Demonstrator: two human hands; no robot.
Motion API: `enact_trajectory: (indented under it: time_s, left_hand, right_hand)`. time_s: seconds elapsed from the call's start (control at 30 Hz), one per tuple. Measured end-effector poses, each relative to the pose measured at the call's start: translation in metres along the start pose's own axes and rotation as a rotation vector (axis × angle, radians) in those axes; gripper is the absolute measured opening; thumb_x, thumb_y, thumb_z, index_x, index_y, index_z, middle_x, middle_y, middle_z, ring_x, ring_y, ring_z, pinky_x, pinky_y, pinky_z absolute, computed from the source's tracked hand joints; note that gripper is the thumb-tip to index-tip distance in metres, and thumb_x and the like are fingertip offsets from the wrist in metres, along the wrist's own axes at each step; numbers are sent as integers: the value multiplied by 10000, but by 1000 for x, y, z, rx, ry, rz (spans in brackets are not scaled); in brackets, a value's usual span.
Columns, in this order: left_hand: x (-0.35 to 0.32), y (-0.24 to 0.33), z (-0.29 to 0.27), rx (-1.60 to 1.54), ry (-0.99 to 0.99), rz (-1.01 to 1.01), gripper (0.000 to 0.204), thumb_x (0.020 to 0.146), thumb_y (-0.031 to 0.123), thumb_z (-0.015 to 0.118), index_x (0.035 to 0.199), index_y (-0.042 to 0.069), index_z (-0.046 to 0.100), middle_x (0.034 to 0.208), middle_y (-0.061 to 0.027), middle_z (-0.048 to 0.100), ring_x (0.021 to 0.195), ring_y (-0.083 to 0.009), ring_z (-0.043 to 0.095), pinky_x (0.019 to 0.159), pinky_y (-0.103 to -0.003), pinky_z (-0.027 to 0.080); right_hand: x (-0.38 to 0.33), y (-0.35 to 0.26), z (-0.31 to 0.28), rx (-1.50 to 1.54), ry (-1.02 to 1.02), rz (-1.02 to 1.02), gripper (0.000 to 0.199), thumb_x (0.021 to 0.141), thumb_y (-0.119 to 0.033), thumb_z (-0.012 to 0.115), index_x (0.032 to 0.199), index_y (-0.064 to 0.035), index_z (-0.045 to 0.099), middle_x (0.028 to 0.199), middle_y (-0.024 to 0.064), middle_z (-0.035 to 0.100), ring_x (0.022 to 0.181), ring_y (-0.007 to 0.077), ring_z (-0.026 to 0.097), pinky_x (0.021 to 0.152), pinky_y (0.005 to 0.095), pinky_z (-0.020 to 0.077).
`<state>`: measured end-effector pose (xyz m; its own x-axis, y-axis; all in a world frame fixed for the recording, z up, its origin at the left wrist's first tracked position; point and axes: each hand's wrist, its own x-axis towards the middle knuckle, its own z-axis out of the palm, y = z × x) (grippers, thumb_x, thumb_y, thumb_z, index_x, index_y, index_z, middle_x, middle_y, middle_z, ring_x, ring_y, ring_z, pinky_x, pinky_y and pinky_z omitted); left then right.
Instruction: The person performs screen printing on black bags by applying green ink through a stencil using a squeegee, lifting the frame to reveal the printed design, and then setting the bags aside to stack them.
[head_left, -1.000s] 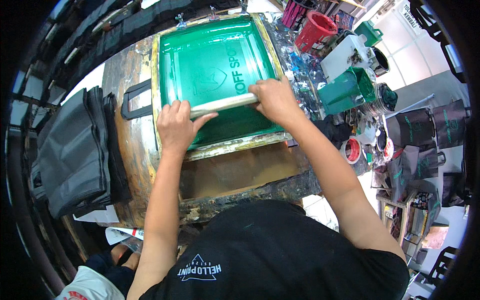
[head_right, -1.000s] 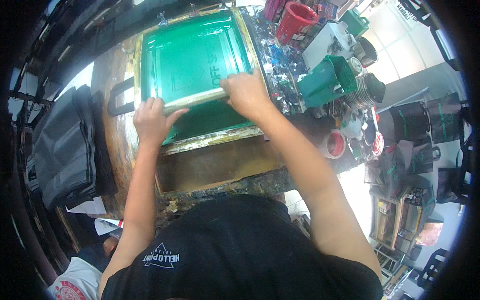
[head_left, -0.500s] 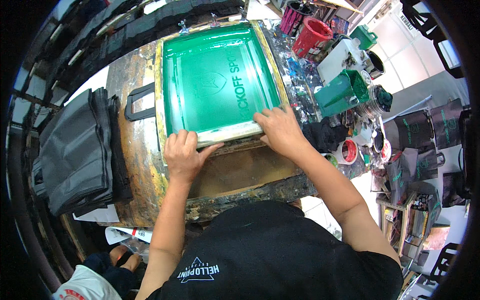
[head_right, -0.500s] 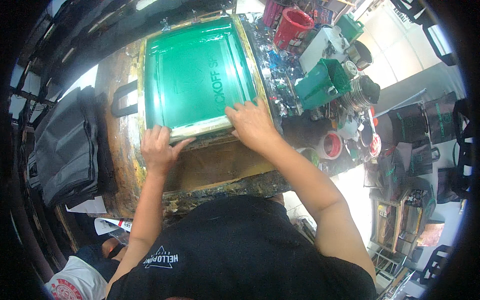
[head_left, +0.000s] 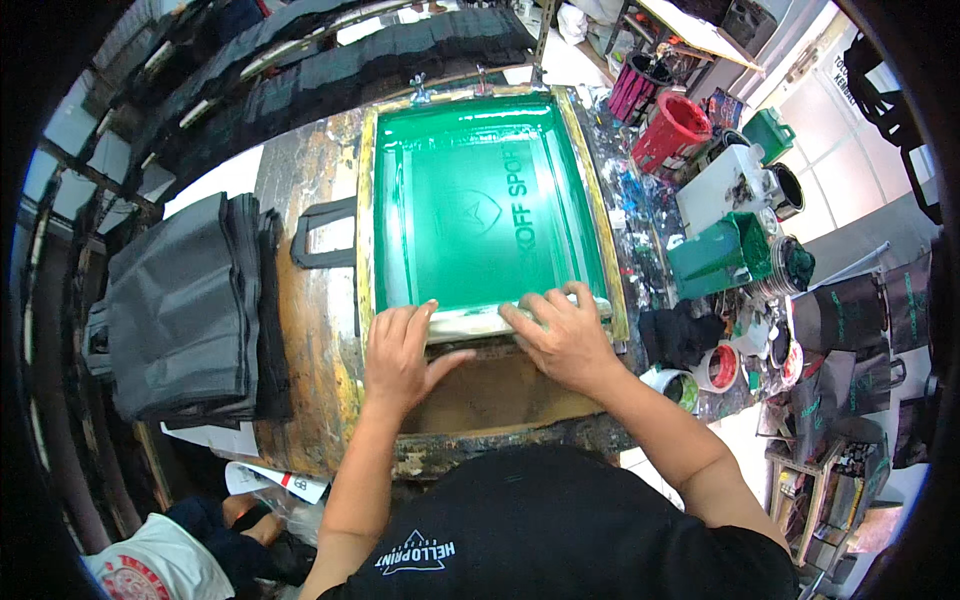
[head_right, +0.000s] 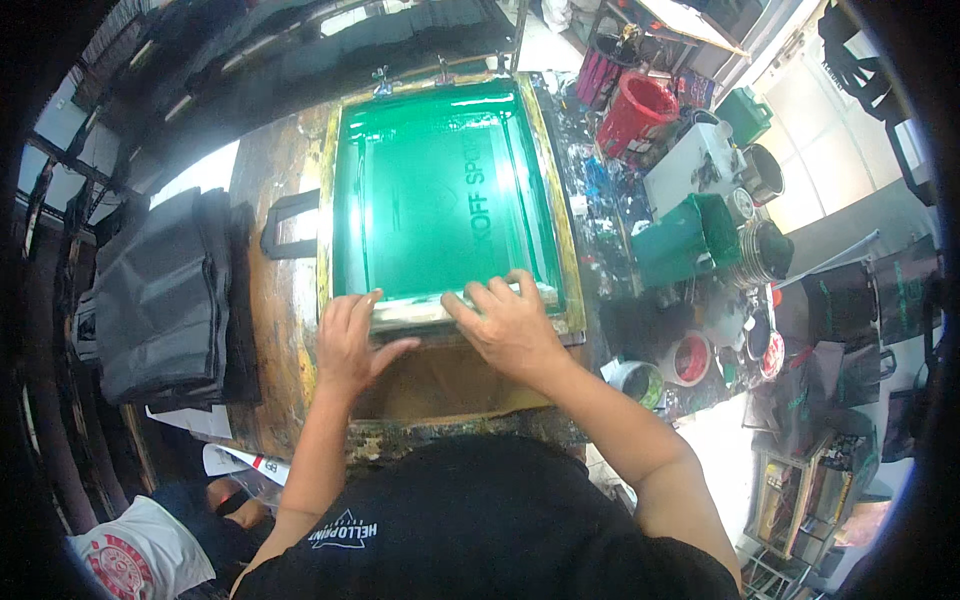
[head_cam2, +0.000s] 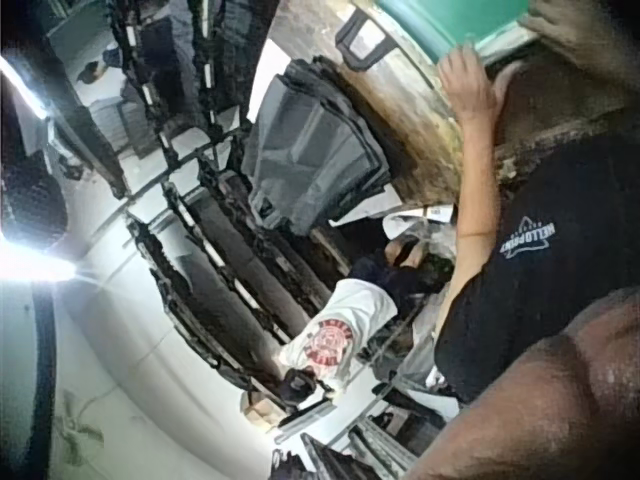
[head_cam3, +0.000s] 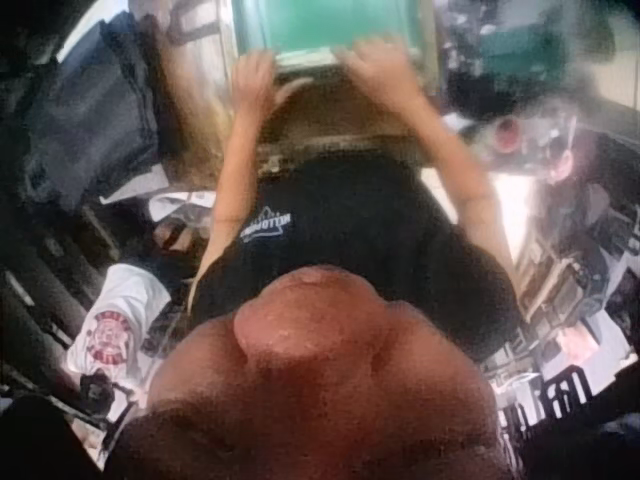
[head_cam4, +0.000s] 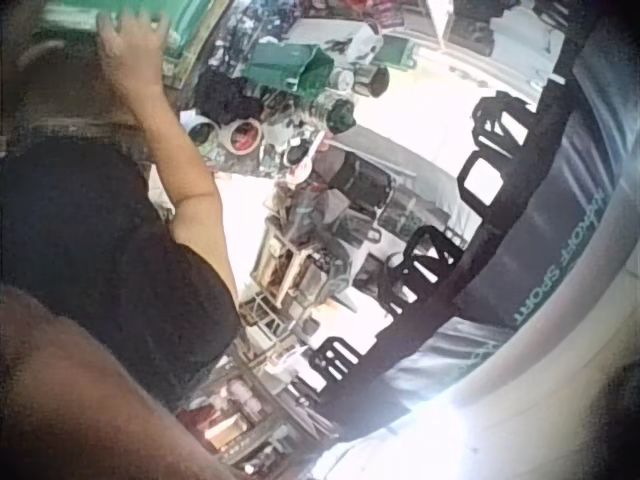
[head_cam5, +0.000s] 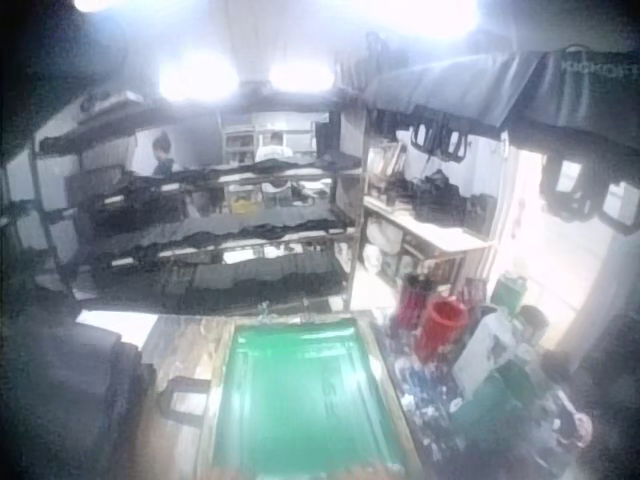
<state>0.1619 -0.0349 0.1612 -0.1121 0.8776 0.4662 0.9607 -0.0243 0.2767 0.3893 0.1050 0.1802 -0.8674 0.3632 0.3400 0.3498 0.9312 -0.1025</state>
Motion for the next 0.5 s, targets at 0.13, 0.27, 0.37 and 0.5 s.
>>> enact_trajectory:
  time_s: [0.13, 0.27, 0.37, 0.5]
  left_hand:
    - [-33, -29, -8, 19, 7, -107, 1102, 558, 486, 987, 1439, 13, 525, 1321, -186, 541, 1237, -391, 531, 1050, -513, 439]
    - [-76, -57, -3, 70, -65, -435, 1241, 473, 439, 1021, 1495, -15, 482, 1330, -196, 502, 1246, -393, 505, 1078, -502, 422]
    - [-83, -62, 0, 90, -106, -506, 1039, 473, 487, 996, 1342, 28, 660, 1227, -154, 542, 1173, -364, 520, 1025, -497, 415]
    - [-86, -65, 2, 119, -20, -426, 847, 485, 544, 974, 1144, 60, 748, 1152, -103, 558, 1117, -330, 508, 990, -486, 377]
  right_hand:
    - [0, -7, -2, 25, -4, 104, 356, 910, -184, 683, 1265, -170, 665, 1074, 74, 645, 1026, 253, 614, 1014, 562, 397]
    - [-10, -24, 8, 1, 65, 173, 404, 897, -177, 693, 1298, -166, 652, 1136, 77, 635, 1086, 259, 594, 1049, 596, 354]
    - [-15, -23, 16, 27, 79, 160, 419, 887, -173, 702, 1302, -162, 647, 1145, 68, 632, 1096, 249, 589, 1048, 577, 343]
    - [-11, -21, 9, 37, 46, 170, 427, 881, -177, 710, 1303, -165, 647, 1178, 60, 619, 1111, 240, 583, 1040, 565, 335]
